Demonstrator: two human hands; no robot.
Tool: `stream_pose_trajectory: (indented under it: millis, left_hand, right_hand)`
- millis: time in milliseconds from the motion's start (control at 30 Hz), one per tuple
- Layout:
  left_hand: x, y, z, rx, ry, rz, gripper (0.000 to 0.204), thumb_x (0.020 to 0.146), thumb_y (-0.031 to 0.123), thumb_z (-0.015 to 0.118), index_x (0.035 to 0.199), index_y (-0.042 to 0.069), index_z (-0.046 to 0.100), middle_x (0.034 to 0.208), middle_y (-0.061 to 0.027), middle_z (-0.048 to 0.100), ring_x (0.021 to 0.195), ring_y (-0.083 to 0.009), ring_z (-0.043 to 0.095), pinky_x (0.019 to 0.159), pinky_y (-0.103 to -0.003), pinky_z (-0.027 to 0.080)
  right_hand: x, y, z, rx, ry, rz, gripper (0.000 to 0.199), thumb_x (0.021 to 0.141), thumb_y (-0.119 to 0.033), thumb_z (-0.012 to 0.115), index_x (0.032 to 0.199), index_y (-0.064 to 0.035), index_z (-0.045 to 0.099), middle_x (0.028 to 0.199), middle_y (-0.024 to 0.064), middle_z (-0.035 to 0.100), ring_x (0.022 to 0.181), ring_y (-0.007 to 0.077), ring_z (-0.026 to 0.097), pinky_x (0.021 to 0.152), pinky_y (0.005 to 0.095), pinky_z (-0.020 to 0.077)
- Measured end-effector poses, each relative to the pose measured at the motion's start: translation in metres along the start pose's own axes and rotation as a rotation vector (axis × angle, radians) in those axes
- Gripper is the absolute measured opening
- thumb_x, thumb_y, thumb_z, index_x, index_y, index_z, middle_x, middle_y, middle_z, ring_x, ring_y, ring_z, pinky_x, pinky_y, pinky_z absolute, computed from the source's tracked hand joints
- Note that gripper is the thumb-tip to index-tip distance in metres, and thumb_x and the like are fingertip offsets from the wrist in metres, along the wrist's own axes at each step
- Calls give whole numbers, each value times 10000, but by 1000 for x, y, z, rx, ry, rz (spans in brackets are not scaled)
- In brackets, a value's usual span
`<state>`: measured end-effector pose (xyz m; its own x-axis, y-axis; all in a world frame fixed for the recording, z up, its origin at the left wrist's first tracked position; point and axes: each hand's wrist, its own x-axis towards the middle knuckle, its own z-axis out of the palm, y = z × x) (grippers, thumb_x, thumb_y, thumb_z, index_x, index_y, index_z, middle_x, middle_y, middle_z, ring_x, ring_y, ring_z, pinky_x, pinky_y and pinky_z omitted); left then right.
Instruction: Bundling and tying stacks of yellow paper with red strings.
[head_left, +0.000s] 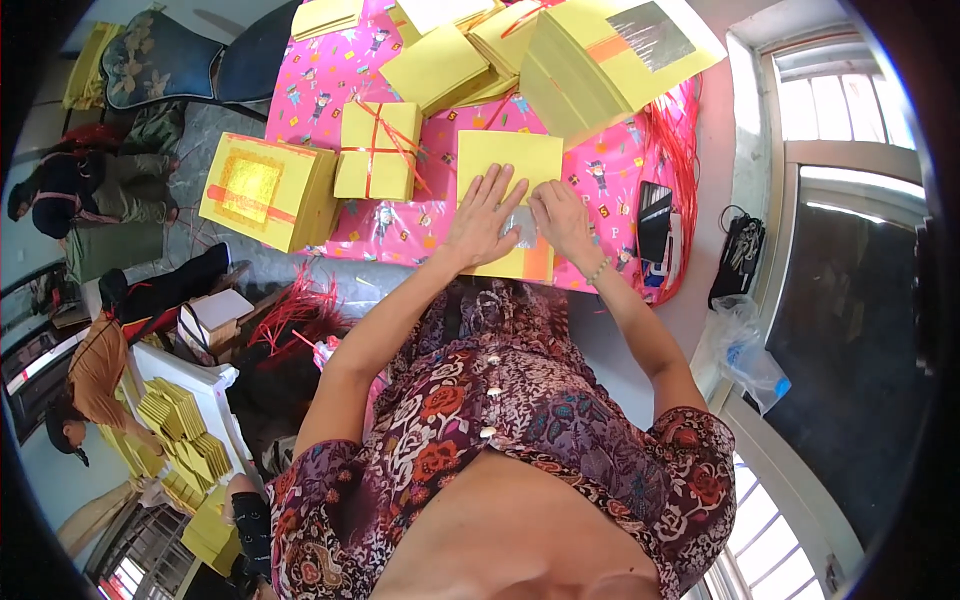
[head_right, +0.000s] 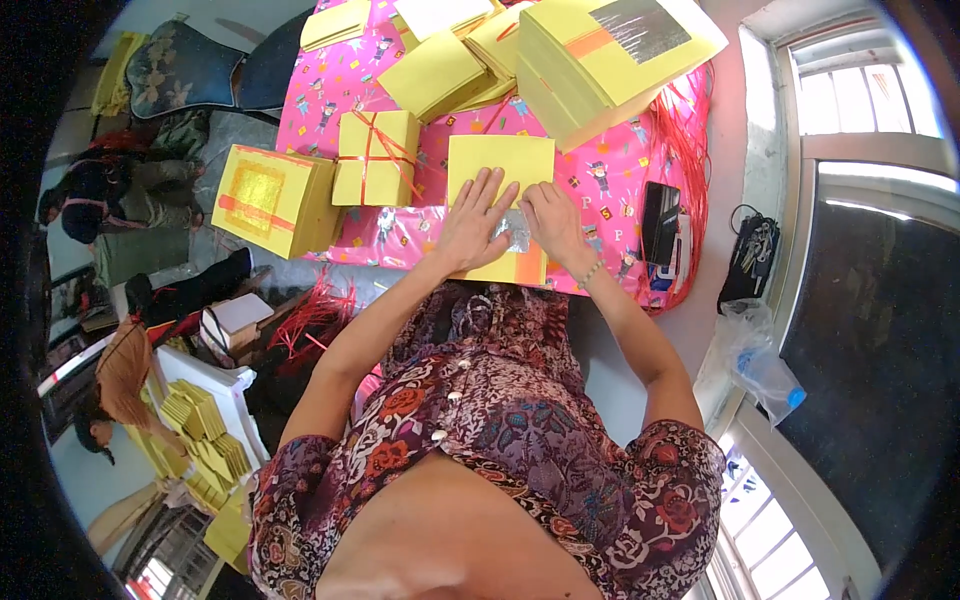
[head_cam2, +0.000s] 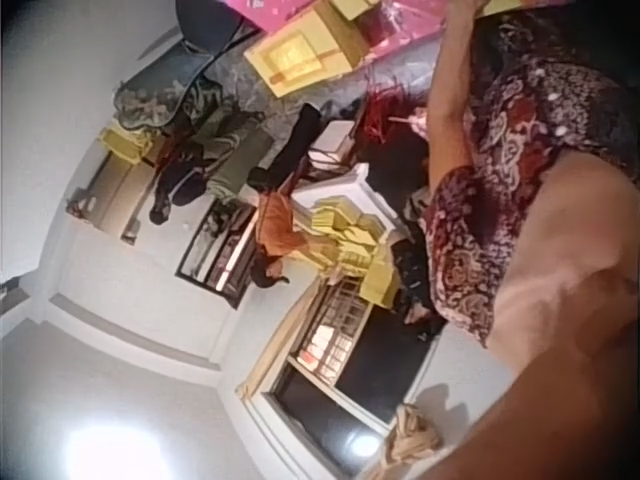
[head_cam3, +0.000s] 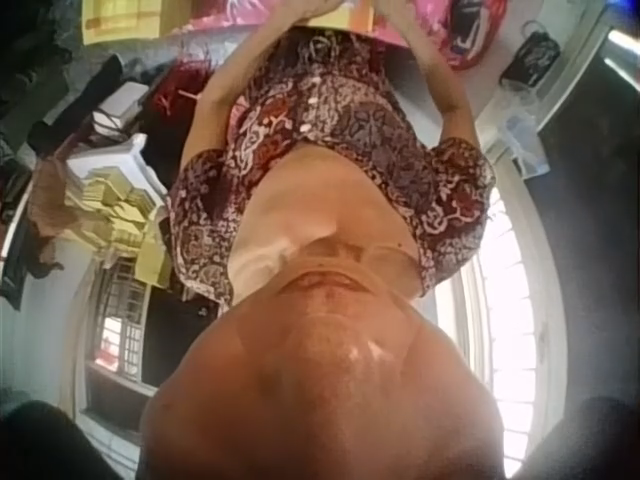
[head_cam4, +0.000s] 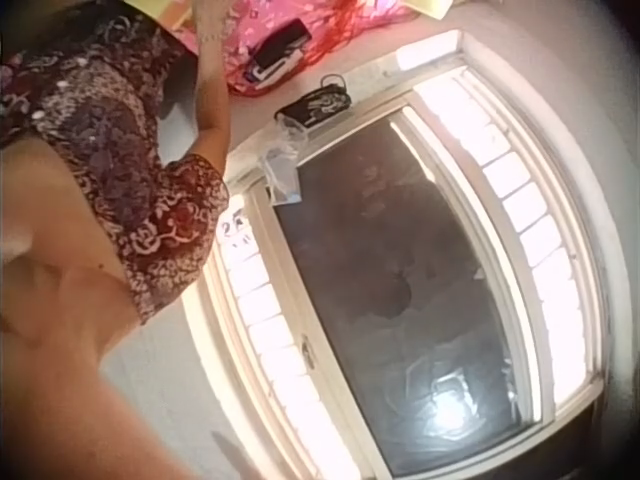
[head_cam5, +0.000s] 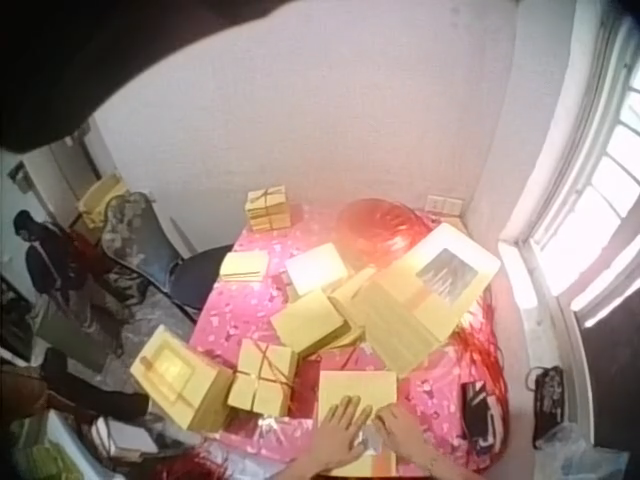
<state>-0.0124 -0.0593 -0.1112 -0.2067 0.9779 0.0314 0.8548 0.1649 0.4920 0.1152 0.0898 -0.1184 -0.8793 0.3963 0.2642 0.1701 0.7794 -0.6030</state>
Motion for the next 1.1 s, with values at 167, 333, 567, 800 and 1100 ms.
stream_pose_trajectory:
  millis: [167, 333, 567, 800, 1100]
  left_hand:
    - [-2, -4, -1, -26, -1, -2, 814, 825, 353, 586, 1534, 114, 263, 1588, -204, 187, 1475, -380, 153, 1193, -497, 149]
    - [-7, -15, -9, -42, -33, 25, 810, 852, 401, 580, 1534, 108, 256, 1590, -201, 182, 1476, -374, 156, 1192, -499, 154]
    - [-8, -23, -8, -10, -69, 61, 774, 906, 443, 524, 1536, 92, 239, 1594, -204, 168, 1481, -374, 141, 1187, -509, 146]
    - [-4, -38, -17, -334, 30, 29, 670, 910, 275, 579, 1496, 73, 326, 1586, -173, 222, 1443, -368, 254, 1162, -453, 248]
    - [10, -16, -8, -373, 529, -672, 439, 915, 205, 641, 1227, -40, 454, 1058, -209, 572, 1097, -306, 604, 851, -397, 535]
  right_hand:
    - [-1, 0, 5, 27, 11, 18, 142, 835, -94, 671, 880, -53, 543, 826, 107, 547, 815, 307, 574, 691, 410, 486]
    - [0, 0, 1, 25, -7, 32, 143, 839, -107, 670, 889, -53, 548, 838, 106, 543, 831, 303, 573, 697, 412, 484]
    - [3, 2, 2, -13, -24, 3, 181, 842, -143, 682, 947, -51, 568, 858, 101, 545, 843, 297, 578, 711, 407, 490]
    - [7, 6, -6, -139, -111, -116, 338, 804, -230, 733, 1080, -68, 624, 880, 63, 552, 848, 247, 577, 722, 380, 492]
    - [15, 23, -6, -234, 68, -366, 314, 773, -218, 753, 1054, -100, 678, 866, 11, 571, 815, 196, 558, 699, 344, 455]
